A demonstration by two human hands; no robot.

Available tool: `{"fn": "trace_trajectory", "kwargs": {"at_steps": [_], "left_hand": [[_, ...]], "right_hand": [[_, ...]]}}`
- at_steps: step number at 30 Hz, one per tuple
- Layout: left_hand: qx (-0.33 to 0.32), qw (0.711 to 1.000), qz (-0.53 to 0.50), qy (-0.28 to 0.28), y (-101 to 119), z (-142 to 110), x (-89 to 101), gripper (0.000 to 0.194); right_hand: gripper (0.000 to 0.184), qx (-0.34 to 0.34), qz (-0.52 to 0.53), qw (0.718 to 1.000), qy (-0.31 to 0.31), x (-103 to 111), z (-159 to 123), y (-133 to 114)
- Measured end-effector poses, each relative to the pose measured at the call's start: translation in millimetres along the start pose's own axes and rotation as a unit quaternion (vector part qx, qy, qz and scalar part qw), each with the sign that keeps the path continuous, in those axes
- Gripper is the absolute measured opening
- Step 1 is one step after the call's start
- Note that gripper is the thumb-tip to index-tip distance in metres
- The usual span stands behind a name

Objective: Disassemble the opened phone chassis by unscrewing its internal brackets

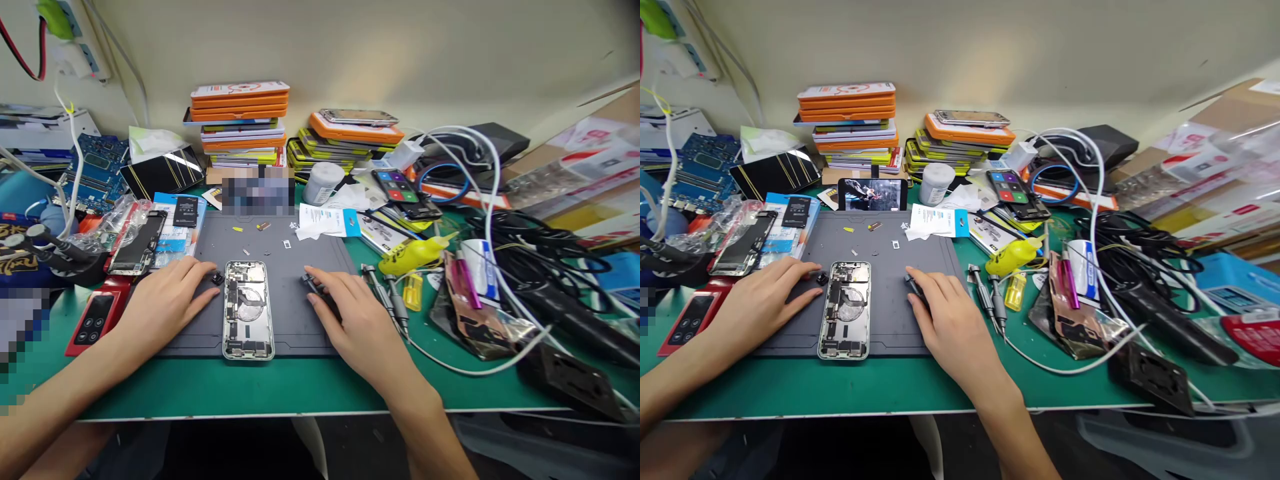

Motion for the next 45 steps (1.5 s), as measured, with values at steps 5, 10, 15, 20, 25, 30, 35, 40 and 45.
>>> {"fn": "trace_trajectory", "kwargs": {"at_steps": [5, 10, 15, 20, 25, 30, 35, 40, 45], "left_hand": [[-0.002, 1.0, 0.027, 0.008, 4, -3, -4.3, 0.036], [0.002, 1.0, 0.002, -0.007, 7, -5, -6.6, 0.031], [0.01, 0.998, -0.052, 0.014, 7, -10, 1.1, 0.021], [0.016, 0.995, -0.094, 0.033, 7, -14, 7.3, 0.015], [-0.012, 0.988, -0.155, -0.016, 5, -13, 3.7, 0.031], [0.002, 0.98, -0.191, -0.061, 0, -14, 1.4, 0.047], [0.002, 0.983, -0.172, -0.059, 4, -14, 0.9, 0.041], [-0.001, 0.983, -0.176, -0.055, 5, -14, -0.2, 0.035], [-0.015, 0.986, -0.157, -0.053, 3, -14, 0.9, 0.043]], "right_hand": [[0.038, -0.002, -0.006, 1.0, -0.004, -2, -2, 2], [0.038, -0.013, 0.002, 1.0, -0.008, -2, -2, 2], [0.038, -0.031, 0.016, 0.999, -0.014, -1, -1, 3], [0.037, -0.042, 0.022, 0.999, -0.025, -2, -1, 4], [0.037, -0.039, 0.025, 0.999, -0.021, -2, -1, 3], [0.037, -0.036, 0.019, 0.999, -0.021, -2, -2, 4], [0.037, -0.038, 0.02, 0.999, -0.02, -2, -2, 4], [0.038, -0.043, 0.027, 0.998, -0.022, -2, -2, 5], [0.039, -0.046, 0.026, 0.998, -0.026, -2, -2, 5]]}}
Point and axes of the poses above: each hand's wrist, its own z-axis towards the middle knuckle, its own x-axis out of the back of the hand, y = z × x, the point moved 4 cm from there along z, towards the middle knuckle, and after that the axes turned 2 degrees about y, right-handed, at the moved point
